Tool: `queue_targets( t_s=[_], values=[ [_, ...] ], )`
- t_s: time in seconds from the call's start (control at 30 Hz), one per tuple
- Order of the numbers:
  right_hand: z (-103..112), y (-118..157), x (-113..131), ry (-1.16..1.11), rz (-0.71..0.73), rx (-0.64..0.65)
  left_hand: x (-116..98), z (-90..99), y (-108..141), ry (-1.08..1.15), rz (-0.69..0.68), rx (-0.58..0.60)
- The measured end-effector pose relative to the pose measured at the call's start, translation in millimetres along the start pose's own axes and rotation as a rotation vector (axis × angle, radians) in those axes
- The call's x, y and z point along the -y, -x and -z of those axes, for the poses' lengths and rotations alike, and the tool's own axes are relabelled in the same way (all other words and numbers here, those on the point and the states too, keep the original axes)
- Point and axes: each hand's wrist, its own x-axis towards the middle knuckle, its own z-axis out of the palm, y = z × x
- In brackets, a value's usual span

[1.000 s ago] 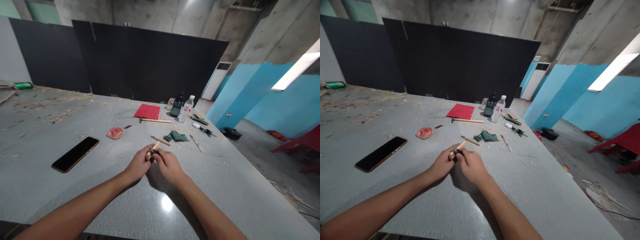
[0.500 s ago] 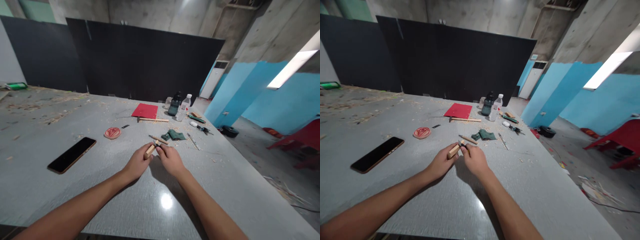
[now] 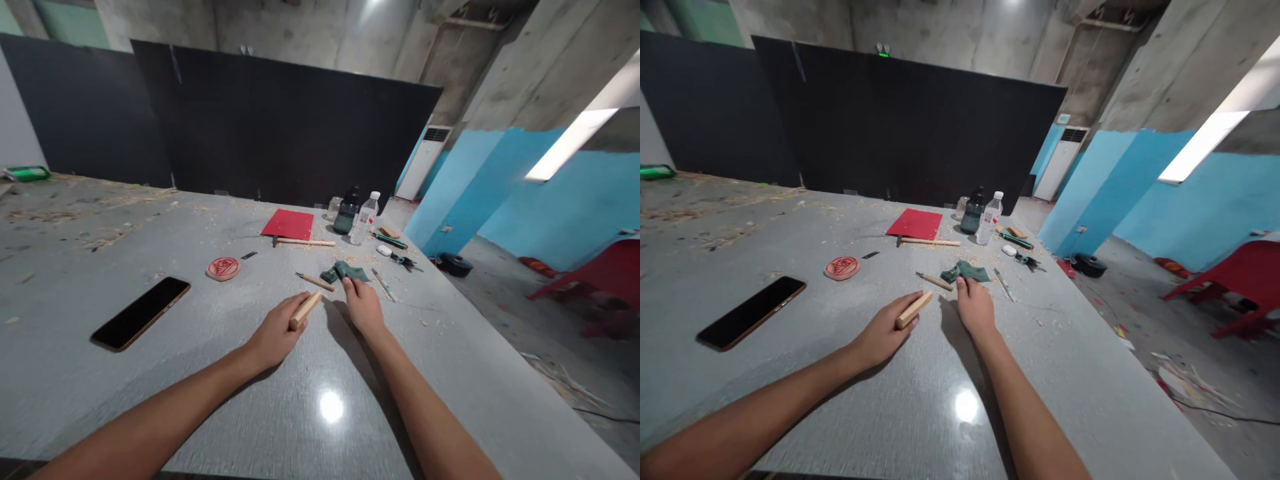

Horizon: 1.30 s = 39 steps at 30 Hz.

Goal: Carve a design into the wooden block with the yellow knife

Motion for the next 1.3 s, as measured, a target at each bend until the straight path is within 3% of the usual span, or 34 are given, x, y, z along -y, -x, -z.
queue_targets(
  t_s=[0.1,0.3,0.63,1.0,1.3],
  values=[
    [-1.5,3.1,1.6,-0.02,0.052,0.012,0.0,-0.4,0.0,0.009,-0.006,0.0],
    [-17.0,28.8,30.3,-0.069,0.224,0.14,2.0,-0.8,-3.0,0.038,-0.002,-0.029],
    [-11.7,59.2,57.4,-0.097,0.447,0.316,18.9,2.6,-4.6,0.014,0.002,-0.15],
    [-5.0,57.5,60.1,-0.145,0.473,0.377,22.2,-0.1,-7.1,-0.006,-0.004,-0.119],
    [-5.0,49.3,65.0,-0.065,0.392,0.333,0.3,1.6,-14.5,0.067,0.004,-0.083]
  ],
)
